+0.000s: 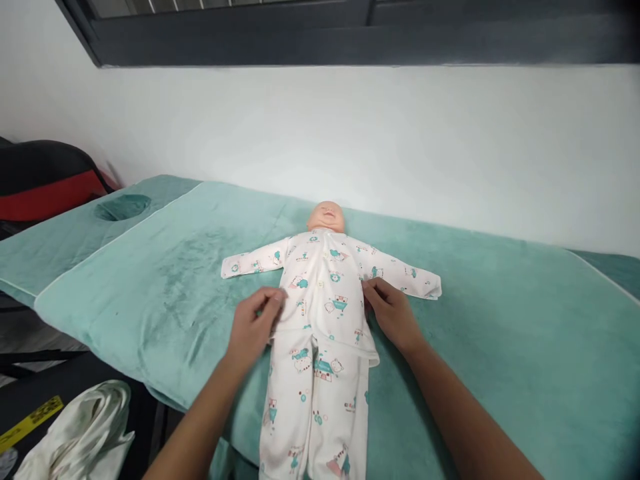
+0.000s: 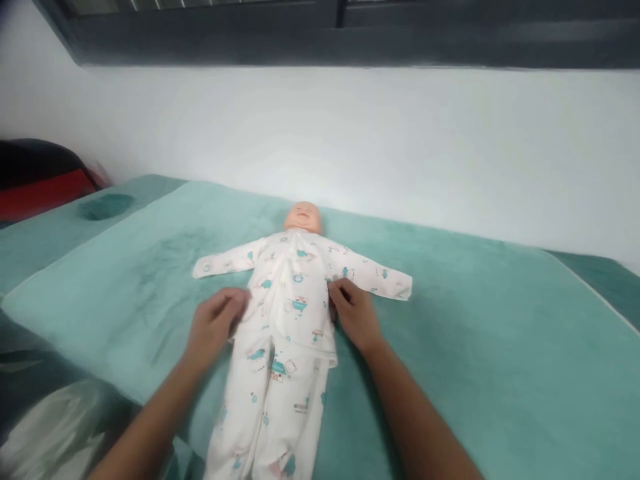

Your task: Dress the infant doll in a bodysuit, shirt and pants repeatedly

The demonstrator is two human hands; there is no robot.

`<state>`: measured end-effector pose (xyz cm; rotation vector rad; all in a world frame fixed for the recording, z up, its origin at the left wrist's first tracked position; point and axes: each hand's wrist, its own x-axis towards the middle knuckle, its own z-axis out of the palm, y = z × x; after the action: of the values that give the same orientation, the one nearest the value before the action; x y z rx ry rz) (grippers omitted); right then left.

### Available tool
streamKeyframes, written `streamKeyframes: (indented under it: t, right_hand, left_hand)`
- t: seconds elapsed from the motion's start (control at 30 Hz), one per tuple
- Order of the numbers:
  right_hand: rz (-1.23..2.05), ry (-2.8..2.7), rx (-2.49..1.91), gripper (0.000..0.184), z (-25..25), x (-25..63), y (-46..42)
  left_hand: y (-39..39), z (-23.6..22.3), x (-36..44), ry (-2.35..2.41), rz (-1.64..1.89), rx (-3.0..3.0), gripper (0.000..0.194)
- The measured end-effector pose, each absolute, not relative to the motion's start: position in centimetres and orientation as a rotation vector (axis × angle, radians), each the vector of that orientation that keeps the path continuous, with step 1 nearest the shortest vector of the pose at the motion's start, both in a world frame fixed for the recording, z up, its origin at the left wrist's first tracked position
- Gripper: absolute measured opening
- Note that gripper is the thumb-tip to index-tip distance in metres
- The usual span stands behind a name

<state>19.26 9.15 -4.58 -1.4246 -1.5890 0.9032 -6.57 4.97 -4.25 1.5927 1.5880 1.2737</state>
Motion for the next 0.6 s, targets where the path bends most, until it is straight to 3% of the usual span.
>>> streamKeyframes:
  t: [0.1,0.17,0.27,0.37,0.47,0.6]
  right_hand:
    - [0.682,-1.498,-1.474,0.032,-4.5,20.6,10.0]
    - [0.362,-1.341,-1.547,0.027,-4.7,22.6,11.2]
    - [-0.086,-1.175,-1.644,0.040,-5.5,25.9,13.3]
    - [0.102,-1.303,-1.767,0.052,-6.2,27.7,14.7]
    - [0.373,-1.548,-1.754,0.043,-6.2,28.1,15.0]
    - [0.316,-1.813,-1.725,0.043,-6.0,29.3,14.5]
  left_hand:
    - [7.8,-5.2,-9.8,1.889,1.280,1.621,0.022]
    - [9.9,-5.6,-12.0,2.083,1.272,1.812,0.025]
    - [12.0,-6.2,-14.4,2.289,1.039,2.017,0.040]
    - [12.4,-6.6,-15.2,2.317,0.828,2.012,0.041]
    - [12.0,-6.7,-15.0,2.343,0.827,1.951,0.038]
    - [11.8,-6.9,-14.6,2.425,0.870,1.901,0.040]
